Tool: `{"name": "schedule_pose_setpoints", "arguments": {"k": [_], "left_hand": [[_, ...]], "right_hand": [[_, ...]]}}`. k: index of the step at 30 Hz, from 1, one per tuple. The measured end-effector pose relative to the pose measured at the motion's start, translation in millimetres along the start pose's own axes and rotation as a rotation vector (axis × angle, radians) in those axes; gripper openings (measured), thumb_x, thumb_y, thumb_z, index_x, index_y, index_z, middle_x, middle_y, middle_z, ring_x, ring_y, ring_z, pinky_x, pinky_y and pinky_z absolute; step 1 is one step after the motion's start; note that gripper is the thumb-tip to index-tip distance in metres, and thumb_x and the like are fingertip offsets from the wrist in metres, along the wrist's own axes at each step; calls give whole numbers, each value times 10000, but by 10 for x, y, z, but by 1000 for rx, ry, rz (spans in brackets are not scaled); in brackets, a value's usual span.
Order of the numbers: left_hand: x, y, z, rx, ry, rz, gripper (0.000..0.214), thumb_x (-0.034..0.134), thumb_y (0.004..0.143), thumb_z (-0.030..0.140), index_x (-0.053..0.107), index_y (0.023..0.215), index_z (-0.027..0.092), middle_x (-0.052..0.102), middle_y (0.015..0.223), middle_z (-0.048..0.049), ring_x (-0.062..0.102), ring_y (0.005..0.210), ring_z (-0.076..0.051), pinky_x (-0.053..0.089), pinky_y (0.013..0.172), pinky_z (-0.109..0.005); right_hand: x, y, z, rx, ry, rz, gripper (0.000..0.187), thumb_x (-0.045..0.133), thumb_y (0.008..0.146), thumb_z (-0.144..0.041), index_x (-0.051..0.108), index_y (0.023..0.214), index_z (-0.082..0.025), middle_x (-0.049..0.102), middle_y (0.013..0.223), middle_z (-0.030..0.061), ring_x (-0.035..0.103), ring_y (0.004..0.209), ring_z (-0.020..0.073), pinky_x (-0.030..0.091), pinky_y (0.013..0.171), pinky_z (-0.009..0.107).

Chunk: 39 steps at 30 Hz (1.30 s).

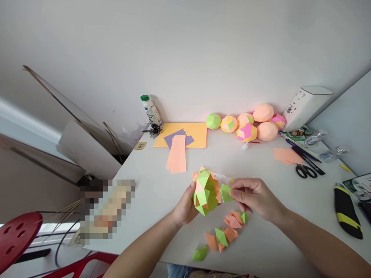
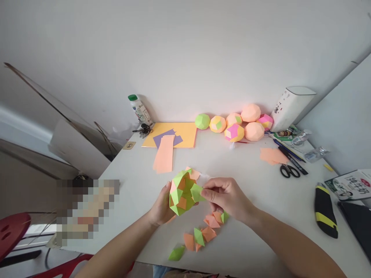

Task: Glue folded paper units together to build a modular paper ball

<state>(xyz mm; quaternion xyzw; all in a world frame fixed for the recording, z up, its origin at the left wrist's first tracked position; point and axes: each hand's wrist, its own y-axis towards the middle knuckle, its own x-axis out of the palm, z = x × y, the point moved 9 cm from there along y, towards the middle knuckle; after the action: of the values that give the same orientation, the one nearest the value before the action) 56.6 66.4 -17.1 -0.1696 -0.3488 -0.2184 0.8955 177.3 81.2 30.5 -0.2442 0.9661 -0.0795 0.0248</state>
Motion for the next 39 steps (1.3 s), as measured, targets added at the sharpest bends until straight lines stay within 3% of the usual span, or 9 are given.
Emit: {"name": "schedule_pose_setpoints", "arguments": {"k": [4, 10, 34, 39], "left_hand": [[33, -13, 10, 32, 54, -32, 563, 453, 836, 585, 606, 1156, 148, 652, 1069, -152, 606, 956, -285, 437, 871, -426], [11, -20, -11, 45, 92, -14, 544, 443, 851, 567, 598, 1166, 152, 670, 1050, -142, 593, 1030, -302, 424, 900, -422], [-44, 2, -46, 63, 170, -27, 584, 350, 881, 586, 521, 1236, 155, 636, 1094, -142, 574, 1033, -295, 431, 848, -392], [-138, 0, -45, 110, 195, 54, 523, 425, 872, 551, 490, 1235, 181, 588, 1173, -136, 559, 1056, -283, 448, 806, -362]], "right_hand": [[100, 49, 156, 74, 177, -41, 297, 691, 751, -435, 622, 722, -147, 597, 448, -8, 484, 338, 95, 384, 347, 222], [168, 79, 254, 103, 233, -50, 274, 705, 743, -399, 622, 744, -138, 620, 450, -9, 549, 367, 114, 440, 366, 219], [235, 91, 447, 160, 291, -71, 237, 700, 762, -361, 638, 757, -132, 608, 419, -18, 534, 347, 97, 445, 372, 199], [259, 90, 435, 162, 303, -79, 247, 704, 756, -372, 641, 754, -133, 609, 423, -20, 527, 342, 94, 441, 368, 199]]}}
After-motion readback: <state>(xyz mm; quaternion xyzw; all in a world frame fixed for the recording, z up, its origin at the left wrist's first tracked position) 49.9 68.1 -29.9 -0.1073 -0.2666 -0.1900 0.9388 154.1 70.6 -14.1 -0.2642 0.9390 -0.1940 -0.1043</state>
